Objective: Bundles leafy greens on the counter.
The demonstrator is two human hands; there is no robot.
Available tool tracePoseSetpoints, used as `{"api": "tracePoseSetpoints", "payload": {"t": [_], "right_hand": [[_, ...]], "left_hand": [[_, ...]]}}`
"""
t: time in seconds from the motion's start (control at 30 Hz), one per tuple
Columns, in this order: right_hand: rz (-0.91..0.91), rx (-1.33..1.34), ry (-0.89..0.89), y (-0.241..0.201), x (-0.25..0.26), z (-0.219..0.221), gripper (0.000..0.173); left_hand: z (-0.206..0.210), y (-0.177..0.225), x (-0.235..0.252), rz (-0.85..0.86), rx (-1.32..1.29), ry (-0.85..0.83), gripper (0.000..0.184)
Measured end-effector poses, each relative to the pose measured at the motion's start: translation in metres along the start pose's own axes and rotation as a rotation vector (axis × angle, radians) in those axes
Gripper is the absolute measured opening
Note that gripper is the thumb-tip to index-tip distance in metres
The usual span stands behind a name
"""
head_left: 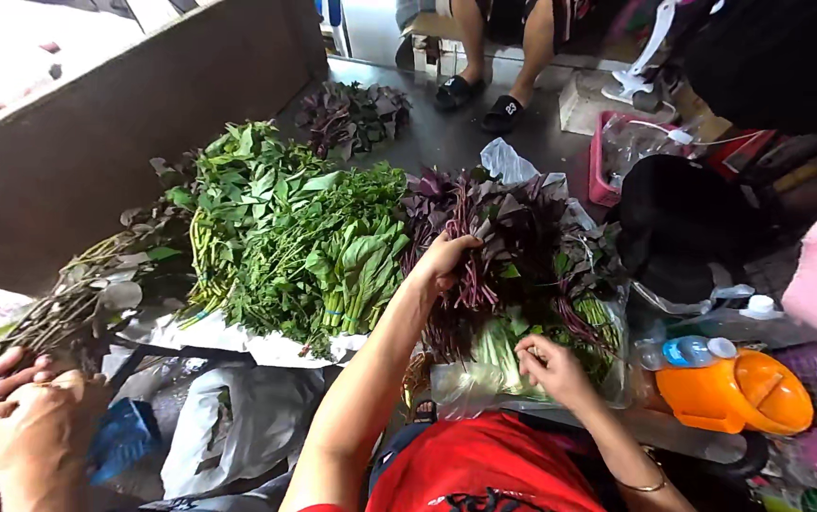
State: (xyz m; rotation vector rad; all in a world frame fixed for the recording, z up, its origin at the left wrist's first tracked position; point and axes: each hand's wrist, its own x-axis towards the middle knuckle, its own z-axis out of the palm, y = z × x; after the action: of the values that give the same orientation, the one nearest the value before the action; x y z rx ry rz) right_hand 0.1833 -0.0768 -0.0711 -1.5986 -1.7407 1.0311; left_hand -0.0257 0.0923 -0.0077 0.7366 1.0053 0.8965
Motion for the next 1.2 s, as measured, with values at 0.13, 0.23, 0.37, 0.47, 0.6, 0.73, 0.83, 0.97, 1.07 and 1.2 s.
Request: {"api": "tracePoseSetpoints", "payload": {"t": [0.13, 0.23, 0.37, 0.47, 0.6, 0.73, 0.83, 0.97, 1.07, 1.2], "right_hand": [[0.022, 0.233, 0.179, 0.0, 0.002, -0.033, 0.018], [0.009, 0.371, 0.28, 0.003, 0.006, -0.054, 0.02], [0.103, 0.55, 0.101, -0.008, 0.035, -0.037, 0.03], [0.366, 0.76, -0.043, -0.024, 0.068, -0.005, 0.039], [0.543, 0.879, -0.012, -0.03, 0.088, 0.021, 0.036], [0.366, 0.995, 0.131, -0.026, 0.086, 0.008, 0.009], [0.262, 1.051, 0.092, -0.023, 0.088, -0.015, 0.015], [0.175, 1.269, 0.096, -0.014, 0.083, -0.031, 0.022], [0.04, 1.307, 0.19, -0.001, 0.069, -0.055, 0.017], [-0.014, 0.921, 0.412, -0.015, 0.052, -0.098, 0.041]], "left_hand": [[0.0, 0.028, -0.02, 0.088, -0.019, -0.003, 0.028], [-0.007, 0.034, -0.028, 0.094, -0.082, -0.009, 0.025], [-0.013, 0.0, -0.028, 0.012, -0.128, 0.044, 0.019], [-0.013, -0.033, -0.023, -0.051, -0.159, 0.048, 0.018], [-0.019, -0.038, -0.024, 0.002, -0.025, 0.03, 0.028], [-0.023, -0.024, -0.032, -0.068, 0.137, -0.004, 0.041], [-0.016, -0.02, -0.039, -0.074, -0.032, -0.016, 0.032], [-0.01, 0.001, -0.044, 0.0, -0.254, 0.055, 0.016], [-0.018, 0.027, -0.049, 0.115, -0.235, 0.049, 0.016], [-0.014, 0.031, -0.053, 0.192, -0.077, 0.01, 0.032]]}}
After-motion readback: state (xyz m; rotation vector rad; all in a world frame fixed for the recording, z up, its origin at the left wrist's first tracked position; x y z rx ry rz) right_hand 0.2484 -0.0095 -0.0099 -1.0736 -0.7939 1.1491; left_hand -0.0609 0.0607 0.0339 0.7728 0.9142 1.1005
